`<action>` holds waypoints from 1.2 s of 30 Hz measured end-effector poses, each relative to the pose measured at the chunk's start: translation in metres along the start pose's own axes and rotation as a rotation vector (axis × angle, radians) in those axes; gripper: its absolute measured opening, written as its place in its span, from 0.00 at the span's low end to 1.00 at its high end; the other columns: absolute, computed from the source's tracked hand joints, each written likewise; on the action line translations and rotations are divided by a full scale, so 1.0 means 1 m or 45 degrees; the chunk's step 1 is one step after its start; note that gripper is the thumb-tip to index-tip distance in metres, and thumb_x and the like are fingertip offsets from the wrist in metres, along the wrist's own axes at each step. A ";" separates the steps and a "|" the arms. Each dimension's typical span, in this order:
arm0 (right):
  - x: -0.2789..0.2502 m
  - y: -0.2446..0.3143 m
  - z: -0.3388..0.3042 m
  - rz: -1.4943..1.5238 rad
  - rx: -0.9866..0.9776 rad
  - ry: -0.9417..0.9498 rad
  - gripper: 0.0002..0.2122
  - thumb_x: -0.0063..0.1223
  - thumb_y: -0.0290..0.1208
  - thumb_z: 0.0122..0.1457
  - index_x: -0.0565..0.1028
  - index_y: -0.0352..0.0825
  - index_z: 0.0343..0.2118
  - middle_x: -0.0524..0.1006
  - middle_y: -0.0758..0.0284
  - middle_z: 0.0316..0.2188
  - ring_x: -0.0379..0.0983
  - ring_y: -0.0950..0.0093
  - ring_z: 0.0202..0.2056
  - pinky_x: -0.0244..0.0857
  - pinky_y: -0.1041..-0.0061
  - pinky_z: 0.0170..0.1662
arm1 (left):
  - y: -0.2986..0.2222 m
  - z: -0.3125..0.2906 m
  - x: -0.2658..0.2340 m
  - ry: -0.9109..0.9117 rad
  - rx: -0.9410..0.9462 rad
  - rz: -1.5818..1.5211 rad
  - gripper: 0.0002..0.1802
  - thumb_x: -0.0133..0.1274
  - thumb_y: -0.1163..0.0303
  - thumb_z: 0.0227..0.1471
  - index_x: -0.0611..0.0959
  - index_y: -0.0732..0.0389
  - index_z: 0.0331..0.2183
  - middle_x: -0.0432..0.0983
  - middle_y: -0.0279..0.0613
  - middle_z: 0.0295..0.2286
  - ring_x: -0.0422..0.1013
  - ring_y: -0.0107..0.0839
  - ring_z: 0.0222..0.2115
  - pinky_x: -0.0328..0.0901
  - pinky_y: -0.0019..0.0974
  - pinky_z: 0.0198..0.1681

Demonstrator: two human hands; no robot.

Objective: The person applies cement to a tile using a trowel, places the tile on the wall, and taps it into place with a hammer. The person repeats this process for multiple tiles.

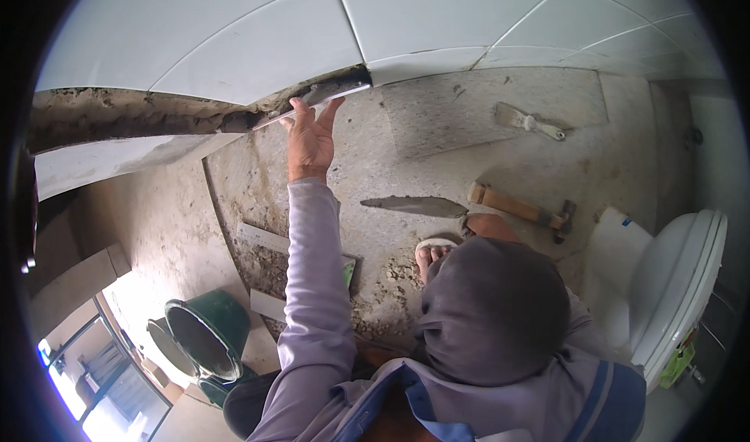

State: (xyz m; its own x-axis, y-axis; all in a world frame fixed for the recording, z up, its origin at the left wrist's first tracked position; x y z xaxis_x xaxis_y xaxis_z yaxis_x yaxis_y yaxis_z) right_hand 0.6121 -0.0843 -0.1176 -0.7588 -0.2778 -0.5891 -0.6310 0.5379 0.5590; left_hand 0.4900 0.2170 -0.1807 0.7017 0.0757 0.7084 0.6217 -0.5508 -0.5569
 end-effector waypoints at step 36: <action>-0.001 0.013 0.033 -0.179 -0.261 0.428 0.14 0.51 0.35 0.52 0.74 0.31 0.37 0.76 0.59 0.29 0.73 0.66 0.29 0.67 0.71 0.34 | -0.003 0.015 0.022 -0.130 0.137 0.329 0.69 0.61 0.70 0.46 0.13 0.40 0.52 0.47 0.57 0.56 0.58 0.55 0.53 0.66 0.55 0.51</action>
State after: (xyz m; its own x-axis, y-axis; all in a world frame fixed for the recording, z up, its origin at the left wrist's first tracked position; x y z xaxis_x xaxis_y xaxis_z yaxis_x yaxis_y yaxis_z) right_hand 0.6102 -0.0508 -0.1287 -0.6523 -0.5998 -0.4635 -0.7253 0.3164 0.6114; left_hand 0.5084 0.2327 -0.1696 0.8697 0.0308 0.4926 0.4471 -0.4717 -0.7600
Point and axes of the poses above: each hand's wrist, its own z-axis towards the middle knuckle, its own x-axis out of the palm, y = z × x, the point moved 1 cm from there along z, towards the middle knuckle
